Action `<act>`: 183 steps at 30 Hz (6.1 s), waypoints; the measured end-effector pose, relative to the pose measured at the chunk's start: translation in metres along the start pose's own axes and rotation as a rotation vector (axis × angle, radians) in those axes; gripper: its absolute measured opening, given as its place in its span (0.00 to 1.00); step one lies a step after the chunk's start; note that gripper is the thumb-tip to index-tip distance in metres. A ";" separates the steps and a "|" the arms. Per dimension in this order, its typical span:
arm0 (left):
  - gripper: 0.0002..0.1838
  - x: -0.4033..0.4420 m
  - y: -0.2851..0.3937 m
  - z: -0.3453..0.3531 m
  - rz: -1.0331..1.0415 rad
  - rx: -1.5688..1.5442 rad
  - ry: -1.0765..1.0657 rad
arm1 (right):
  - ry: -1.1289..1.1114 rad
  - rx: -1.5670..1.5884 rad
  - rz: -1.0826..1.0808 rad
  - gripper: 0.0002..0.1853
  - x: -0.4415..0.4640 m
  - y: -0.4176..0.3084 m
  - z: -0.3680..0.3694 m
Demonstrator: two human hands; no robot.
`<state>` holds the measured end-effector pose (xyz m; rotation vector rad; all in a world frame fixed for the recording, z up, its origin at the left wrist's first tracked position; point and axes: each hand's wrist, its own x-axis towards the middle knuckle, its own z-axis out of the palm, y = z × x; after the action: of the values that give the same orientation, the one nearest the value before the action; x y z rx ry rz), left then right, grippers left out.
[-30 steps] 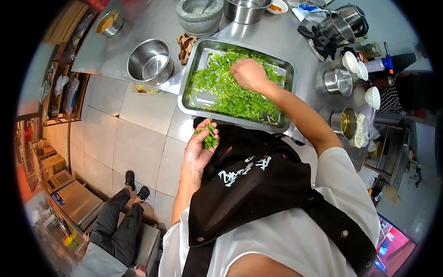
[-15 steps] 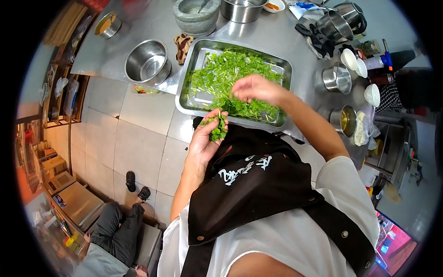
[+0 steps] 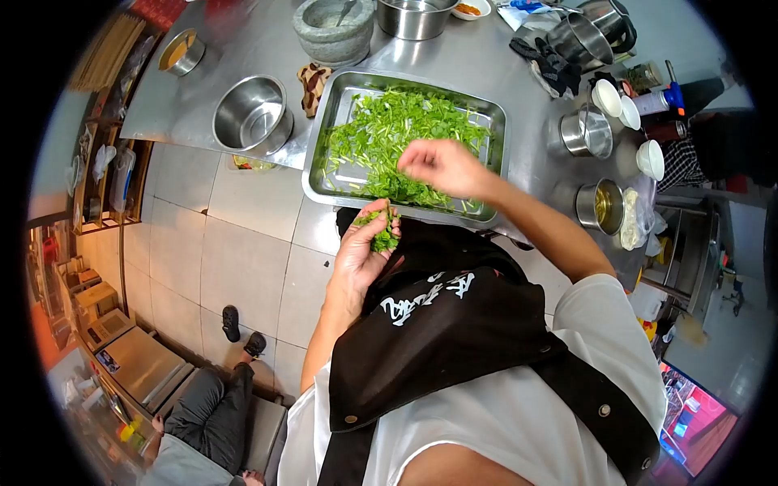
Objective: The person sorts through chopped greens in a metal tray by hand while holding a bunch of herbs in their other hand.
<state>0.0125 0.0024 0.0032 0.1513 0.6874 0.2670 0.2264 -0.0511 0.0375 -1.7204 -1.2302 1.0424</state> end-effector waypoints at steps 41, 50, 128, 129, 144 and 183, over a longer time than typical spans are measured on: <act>0.16 -0.022 0.017 -0.039 0.082 -0.138 -0.033 | -0.164 -0.253 0.011 0.25 0.107 0.006 -0.002; 0.17 -0.021 0.022 -0.025 0.096 -0.125 -0.068 | -0.229 -0.359 -0.323 0.25 0.109 0.021 0.036; 0.22 -0.027 0.021 -0.048 0.108 -0.182 -0.015 | 0.105 -0.078 0.049 0.24 0.122 0.048 -0.031; 0.22 -0.027 0.021 -0.047 0.100 -0.189 -0.017 | 0.148 -0.140 0.051 0.24 0.123 0.042 -0.025; 0.17 -0.024 0.023 -0.034 0.090 -0.158 0.018 | -0.060 -0.485 0.131 0.22 0.137 0.011 0.010; 0.14 -0.003 0.013 0.012 0.117 0.011 -0.036 | 0.044 -0.398 -0.466 0.06 0.009 -0.032 0.002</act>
<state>0.0149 0.0137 0.0171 0.2071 0.6450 0.3712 0.2154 -0.0348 0.0644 -1.6063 -1.7888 0.5025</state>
